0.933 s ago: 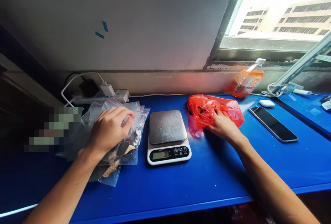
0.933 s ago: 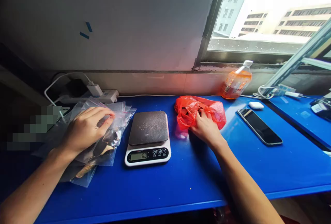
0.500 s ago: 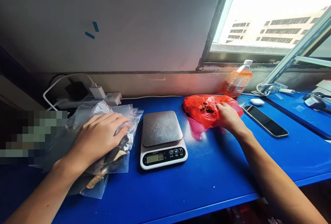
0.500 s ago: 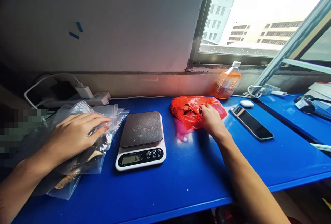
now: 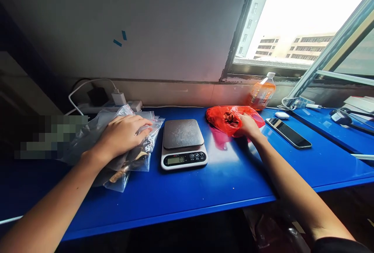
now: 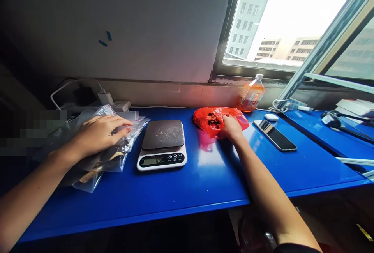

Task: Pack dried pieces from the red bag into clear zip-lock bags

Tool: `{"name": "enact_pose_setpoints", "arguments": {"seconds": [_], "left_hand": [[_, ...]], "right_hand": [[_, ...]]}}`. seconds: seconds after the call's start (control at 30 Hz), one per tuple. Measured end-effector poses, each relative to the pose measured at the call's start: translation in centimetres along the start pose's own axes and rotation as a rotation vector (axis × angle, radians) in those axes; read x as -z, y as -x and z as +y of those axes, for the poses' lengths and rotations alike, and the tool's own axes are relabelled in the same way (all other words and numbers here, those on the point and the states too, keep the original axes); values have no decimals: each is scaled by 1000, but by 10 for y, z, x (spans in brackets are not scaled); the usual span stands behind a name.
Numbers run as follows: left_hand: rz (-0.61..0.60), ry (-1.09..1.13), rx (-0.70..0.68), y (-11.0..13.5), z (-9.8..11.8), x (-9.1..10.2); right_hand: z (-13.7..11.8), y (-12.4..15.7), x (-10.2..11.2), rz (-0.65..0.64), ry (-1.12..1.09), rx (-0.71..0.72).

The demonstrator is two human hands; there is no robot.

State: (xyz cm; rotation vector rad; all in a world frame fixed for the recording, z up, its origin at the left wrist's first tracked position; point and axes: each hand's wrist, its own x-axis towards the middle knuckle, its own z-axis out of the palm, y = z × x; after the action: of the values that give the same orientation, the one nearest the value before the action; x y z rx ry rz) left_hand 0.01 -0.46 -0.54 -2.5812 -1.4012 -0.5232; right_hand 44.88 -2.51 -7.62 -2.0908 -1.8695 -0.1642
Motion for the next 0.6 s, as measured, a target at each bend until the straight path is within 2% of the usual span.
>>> {"name": "enact_pose_setpoints", "arguments": {"seconds": [0.1,0.27,0.6], "left_hand": [[-29,15,10,0,1,3],[-22,60,26,1,1,6],[19,176,25,5,-1,10]], "right_hand": [[-3,2,-2,-31,-38,-11],[-13,8,-3,17,-160,-35],[-22,9,7,79,-341,-53]]}}
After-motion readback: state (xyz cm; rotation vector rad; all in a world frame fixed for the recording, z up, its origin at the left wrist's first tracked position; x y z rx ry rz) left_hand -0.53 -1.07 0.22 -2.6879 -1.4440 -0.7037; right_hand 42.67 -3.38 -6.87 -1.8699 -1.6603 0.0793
